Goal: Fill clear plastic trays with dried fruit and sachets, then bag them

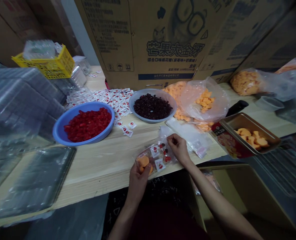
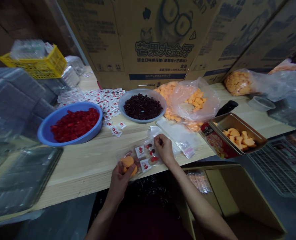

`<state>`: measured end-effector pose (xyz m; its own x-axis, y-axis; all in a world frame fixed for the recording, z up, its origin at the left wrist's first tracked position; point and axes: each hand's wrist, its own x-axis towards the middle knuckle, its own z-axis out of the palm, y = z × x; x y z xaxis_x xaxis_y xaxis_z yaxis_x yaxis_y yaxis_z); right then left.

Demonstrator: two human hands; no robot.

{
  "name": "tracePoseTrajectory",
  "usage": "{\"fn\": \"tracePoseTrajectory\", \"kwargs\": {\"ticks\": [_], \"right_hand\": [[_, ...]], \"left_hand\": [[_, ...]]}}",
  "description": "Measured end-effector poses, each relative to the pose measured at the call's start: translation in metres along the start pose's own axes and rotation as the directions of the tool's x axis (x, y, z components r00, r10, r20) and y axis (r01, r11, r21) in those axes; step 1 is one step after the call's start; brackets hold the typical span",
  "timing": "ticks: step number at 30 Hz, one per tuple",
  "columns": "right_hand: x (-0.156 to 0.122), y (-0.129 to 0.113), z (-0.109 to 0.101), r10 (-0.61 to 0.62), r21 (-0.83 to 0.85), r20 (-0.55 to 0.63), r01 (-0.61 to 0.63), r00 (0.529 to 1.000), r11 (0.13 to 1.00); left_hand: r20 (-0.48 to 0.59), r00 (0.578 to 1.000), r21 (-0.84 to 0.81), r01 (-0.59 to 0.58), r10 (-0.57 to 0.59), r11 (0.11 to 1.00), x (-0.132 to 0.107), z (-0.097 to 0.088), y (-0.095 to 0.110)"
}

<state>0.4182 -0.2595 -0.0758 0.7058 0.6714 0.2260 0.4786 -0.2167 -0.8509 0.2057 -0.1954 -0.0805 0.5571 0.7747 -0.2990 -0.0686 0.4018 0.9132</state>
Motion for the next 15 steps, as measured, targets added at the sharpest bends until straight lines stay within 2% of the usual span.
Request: {"fn": "tracePoseTrajectory", "kwargs": {"ticks": [3, 7, 12, 15], "right_hand": [[-0.005, -0.009, 0.004, -0.069, -0.038, 0.026, 0.070, 0.997, 0.997], [-0.021, -0.013, 0.004, -0.166, -0.150, 0.126, 0.184, 0.978, 0.972], [-0.053, -0.004, -0.016, -0.117, -0.434, 0.117, 0.157, 0.986, 0.887], [-0.073, -0.007, -0.021, -0.105, -0.478, 0.120, 0.150, 0.987, 0.866]], "left_hand": [[-0.012, 1.000, -0.038, 0.027, -0.028, 0.999, 0.002, 0.007, 0.001], [-0.026, 0.995, -0.167, 0.093, -0.099, 0.982, 0.000, 0.018, -0.004], [-0.048, 0.986, -0.290, 0.137, -0.157, 0.947, -0.003, 0.025, -0.012], [-0.040, 0.985, -0.319, 0.146, -0.167, 0.937, -0.003, 0.034, -0.012]]}}
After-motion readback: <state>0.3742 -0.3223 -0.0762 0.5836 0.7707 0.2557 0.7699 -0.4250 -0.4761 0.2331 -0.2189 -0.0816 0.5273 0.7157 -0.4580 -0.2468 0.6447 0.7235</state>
